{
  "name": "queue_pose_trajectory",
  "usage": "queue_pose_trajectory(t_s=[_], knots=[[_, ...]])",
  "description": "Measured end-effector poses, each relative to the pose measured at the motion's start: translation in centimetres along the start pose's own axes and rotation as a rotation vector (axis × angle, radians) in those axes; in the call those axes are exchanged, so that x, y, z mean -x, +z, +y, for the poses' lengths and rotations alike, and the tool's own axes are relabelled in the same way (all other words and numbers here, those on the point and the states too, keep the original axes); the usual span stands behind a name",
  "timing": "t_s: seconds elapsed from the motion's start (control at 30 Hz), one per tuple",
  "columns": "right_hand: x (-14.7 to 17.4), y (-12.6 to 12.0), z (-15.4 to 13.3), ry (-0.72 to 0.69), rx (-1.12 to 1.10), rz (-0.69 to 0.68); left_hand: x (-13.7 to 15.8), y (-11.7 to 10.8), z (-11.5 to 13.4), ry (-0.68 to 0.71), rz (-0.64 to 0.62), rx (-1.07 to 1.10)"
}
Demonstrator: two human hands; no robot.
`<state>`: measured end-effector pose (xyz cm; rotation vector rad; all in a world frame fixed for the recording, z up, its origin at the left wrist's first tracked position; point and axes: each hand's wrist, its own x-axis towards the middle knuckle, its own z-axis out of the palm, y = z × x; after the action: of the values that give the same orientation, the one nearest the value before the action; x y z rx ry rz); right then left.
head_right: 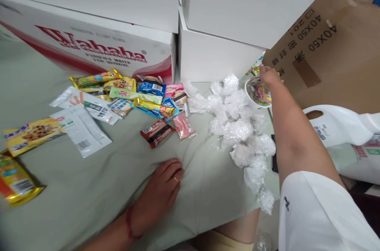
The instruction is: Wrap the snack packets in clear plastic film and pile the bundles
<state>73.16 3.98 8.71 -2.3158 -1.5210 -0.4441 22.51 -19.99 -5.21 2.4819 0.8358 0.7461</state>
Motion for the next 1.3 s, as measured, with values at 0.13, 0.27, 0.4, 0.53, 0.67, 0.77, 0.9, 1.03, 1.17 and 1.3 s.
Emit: queue_pose_trajectory(t_s=[0.13,0.27,0.4,0.53,0.67,0.77,0.9,1.03,1.17,1.3], knots=[[3.3,-3.2,-2.4,0.149,-0.007,0.150,-0.2,-0.2,0.1,-0.018,-0.043,0.044],[10.4,-5.3,-6.7,-0.113,-0.290,0.162,-0.3,-0.3,0.1,-0.049,-0.062,0.111],[17.4,-4.8,-11.2,-0.375,-0.343,-0.159,-0.5,-0.3,0.0,-0.084,-0.067,0.155],[20.0,-3.0,-13.3,-0.237,-0.274,-0.178,-0.7,-0.1,-0.1,-0.087,-0.073,0.175],[21.1,-3.3,-13.1,-0.041,-0.191,-0.264,-0.7,0.1,-0.4,-0.106,0.005,0.261],[24.0,-5.3,-13.6,0.168,-0.576,-0.005,-0.8,-0.1,-0.6,-0.156,0.094,0.444],[31.7,-6.5,-17.0,0.494,-1.423,-0.162,-1.1,-0.8,-0.8,-0.339,0.129,0.842],[39.1,-4.8,-20.5,0.480,-1.544,-0.458,-1.5,-1.2,-1.1,-0.448,0.056,1.201],[41.9,-3.4,-20.3,0.469,-1.419,-0.409,-1.8,-1.5,-1.2,-0.491,0.100,1.261],[41.9,-4.1,-19.5,0.522,-1.415,-0.312,-1.7,-1.7,-1.0,-0.595,0.082,1.456]])
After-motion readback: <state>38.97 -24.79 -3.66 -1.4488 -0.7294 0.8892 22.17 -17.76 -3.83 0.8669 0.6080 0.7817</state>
